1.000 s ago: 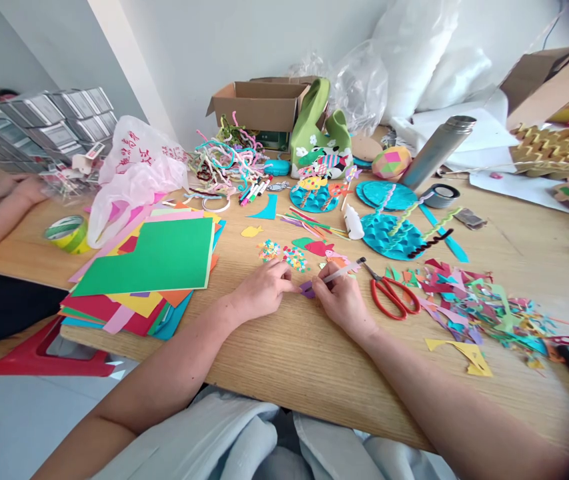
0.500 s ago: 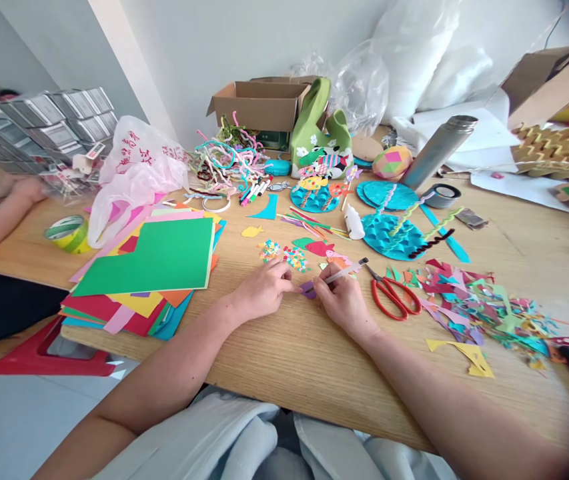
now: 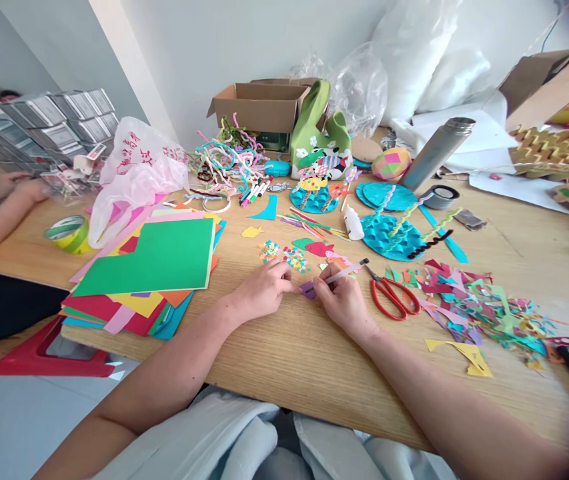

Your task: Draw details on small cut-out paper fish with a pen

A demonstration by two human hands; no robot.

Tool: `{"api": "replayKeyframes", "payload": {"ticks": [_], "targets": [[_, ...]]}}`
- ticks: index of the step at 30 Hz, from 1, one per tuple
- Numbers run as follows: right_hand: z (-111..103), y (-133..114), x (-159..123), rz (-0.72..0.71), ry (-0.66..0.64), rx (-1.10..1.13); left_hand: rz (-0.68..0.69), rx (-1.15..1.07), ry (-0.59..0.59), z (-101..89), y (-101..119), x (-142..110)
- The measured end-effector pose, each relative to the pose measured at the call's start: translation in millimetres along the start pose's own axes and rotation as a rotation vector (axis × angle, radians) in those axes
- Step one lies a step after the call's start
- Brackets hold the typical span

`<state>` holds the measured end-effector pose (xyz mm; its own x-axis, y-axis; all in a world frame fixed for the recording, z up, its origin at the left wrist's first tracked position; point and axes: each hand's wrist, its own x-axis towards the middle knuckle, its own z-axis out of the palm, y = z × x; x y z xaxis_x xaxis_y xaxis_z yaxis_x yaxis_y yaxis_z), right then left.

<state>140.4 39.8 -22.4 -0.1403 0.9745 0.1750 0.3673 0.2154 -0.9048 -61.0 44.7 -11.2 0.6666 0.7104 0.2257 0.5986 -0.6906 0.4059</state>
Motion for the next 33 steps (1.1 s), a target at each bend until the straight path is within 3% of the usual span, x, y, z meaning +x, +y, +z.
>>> {"api": "replayKeyframes", "payload": {"ticks": [15, 17, 23, 33], "targets": [[1.1, 7.6, -0.8, -0.011, -0.027, -0.033, -0.005, -0.001, -0.006, -0.6, 1.8, 0.2], [-0.4, 4.2, -1.9, -0.034, 0.014, -0.022, -0.006, -0.01, -0.002, -0.8, 1.7, 0.0], [-8.1, -6.6, -5.6, -0.073, 0.313, 0.076, -0.011, -0.113, 0.034, -2.3, -3.6, -0.4], [-8.0, -4.0, -6.3, -0.066, 0.306, 0.184, -0.006, -0.07, 0.184, -8.0, -10.4, -0.1]]}}
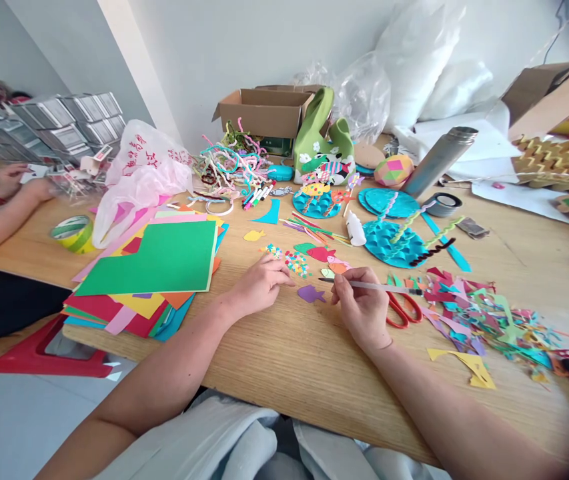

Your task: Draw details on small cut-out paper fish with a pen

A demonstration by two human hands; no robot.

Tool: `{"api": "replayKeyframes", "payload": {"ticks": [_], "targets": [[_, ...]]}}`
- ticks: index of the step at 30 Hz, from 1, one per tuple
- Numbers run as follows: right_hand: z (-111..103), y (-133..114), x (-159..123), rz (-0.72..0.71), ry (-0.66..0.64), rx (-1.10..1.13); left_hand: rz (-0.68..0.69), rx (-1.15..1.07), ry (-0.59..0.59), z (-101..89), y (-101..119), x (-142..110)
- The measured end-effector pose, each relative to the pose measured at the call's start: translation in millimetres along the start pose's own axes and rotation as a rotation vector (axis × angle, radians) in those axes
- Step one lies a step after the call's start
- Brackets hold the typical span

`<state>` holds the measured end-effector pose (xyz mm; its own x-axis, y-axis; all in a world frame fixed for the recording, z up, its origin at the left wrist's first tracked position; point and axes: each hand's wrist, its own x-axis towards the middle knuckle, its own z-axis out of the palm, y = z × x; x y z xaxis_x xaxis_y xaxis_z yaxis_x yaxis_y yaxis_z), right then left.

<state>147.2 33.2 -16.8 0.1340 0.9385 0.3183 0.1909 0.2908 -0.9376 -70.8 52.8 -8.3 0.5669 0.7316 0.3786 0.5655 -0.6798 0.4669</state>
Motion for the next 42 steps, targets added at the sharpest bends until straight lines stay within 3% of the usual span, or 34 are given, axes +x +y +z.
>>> {"api": "replayKeyframes", "payload": {"ticks": [6, 16, 24, 34, 42], "targets": [[0.2, 1.6, 1.8, -0.025, -0.031, 0.013, 0.047, -0.017, 0.039, 0.0, 6.9, -1.6], [1.4, 7.1, 4.6, -0.01, -0.12, -0.006, 0.088, 0.312, -0.194, 0.1, 36.6, -2.2], [1.7, 6.2, 5.4, 0.04, -0.13, -0.068, 0.049, 0.374, -0.327, 2.2, 48.1, -4.9], [1.3, 4.3, 4.9, 0.059, -0.132, -0.109, 0.008, 0.369, -0.347, 3.4, 49.6, -4.4], [-0.1, -1.3, 9.6, 0.13, -0.185, 0.047, -0.032, 0.393, -0.348, 5.1, 51.5, -4.4]]}}
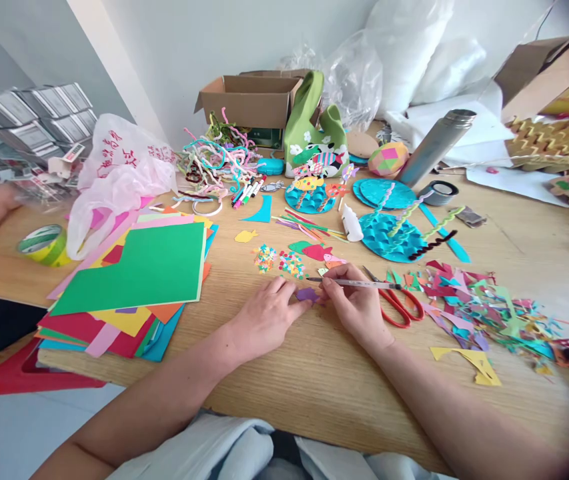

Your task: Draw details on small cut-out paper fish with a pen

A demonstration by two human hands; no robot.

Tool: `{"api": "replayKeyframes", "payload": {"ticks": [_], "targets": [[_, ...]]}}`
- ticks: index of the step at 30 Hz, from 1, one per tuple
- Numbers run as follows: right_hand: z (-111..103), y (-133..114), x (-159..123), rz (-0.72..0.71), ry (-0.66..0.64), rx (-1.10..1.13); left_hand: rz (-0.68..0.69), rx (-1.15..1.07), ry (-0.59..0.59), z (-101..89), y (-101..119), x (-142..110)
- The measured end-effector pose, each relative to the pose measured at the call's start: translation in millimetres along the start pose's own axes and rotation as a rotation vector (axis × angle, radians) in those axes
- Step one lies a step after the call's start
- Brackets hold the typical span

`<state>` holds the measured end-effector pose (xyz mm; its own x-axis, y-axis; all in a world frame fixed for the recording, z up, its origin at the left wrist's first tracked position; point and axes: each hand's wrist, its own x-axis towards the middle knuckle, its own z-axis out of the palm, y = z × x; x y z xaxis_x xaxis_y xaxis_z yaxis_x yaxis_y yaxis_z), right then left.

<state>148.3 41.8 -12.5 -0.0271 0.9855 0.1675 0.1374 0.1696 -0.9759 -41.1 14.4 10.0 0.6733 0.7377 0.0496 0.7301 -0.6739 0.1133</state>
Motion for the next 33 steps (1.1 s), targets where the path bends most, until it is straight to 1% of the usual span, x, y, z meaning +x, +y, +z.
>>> {"api": "replayKeyframes", "payload": {"ticks": [4, 6, 13, 20, 33], "targets": [[-0.7, -0.2, 3.4, 0.145, -0.052, 0.031, -0.019, -0.023, -0.019, -1.2, 1.4, 0.1], [-0.3, 1.0, 4.0, 0.166, -0.065, 0.008, -0.023, -0.035, -0.027, -1.5, 2.3, 0.2], [1.7, 3.9, 3.4, 0.135, -0.099, -0.052, -0.05, -0.064, -0.025, 0.4, 4.0, 0.1], [1.8, 2.9, 4.1, 0.133, -0.099, -0.05, -0.039, -0.059, -0.012, 2.9, 4.3, -1.8], [1.0, 8.4, 4.6, 0.139, -0.122, -0.058, -0.028, -0.058, -0.042, 0.5, 4.8, -1.2]]}}
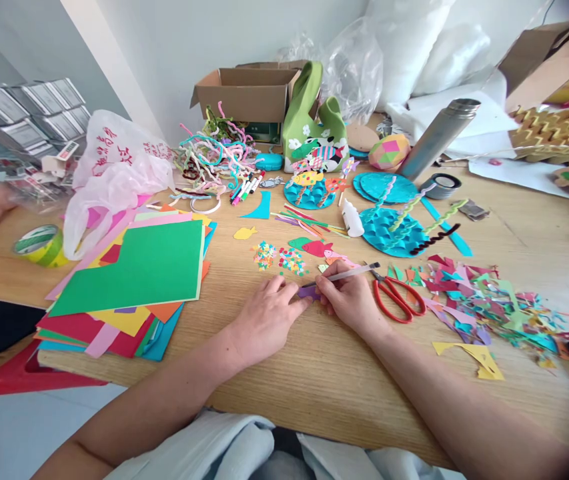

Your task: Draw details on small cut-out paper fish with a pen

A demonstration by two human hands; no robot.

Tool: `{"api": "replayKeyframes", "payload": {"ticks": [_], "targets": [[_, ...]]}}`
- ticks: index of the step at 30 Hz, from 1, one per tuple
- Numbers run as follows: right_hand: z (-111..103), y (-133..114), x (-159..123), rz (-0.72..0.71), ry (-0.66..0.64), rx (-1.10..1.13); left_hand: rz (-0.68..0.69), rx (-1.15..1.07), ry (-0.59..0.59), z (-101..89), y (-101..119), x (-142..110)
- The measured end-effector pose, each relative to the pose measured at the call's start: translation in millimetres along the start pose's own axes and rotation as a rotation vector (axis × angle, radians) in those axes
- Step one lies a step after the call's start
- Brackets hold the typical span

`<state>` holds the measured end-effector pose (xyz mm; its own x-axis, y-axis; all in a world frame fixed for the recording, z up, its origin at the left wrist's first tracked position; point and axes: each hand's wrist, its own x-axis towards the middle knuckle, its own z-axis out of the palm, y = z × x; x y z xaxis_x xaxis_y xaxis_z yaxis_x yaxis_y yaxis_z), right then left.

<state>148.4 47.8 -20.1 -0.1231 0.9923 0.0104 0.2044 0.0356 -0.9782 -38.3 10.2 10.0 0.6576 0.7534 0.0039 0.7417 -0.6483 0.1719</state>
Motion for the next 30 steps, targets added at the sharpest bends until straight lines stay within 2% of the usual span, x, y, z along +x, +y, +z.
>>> {"api": "replayKeyframes", "payload": {"ticks": [30], "targets": [[1.2, -0.6, -0.4, -0.016, 0.005, -0.029, 0.002, 0.02, -0.009, -2.1, 2.7, -0.1]]}}
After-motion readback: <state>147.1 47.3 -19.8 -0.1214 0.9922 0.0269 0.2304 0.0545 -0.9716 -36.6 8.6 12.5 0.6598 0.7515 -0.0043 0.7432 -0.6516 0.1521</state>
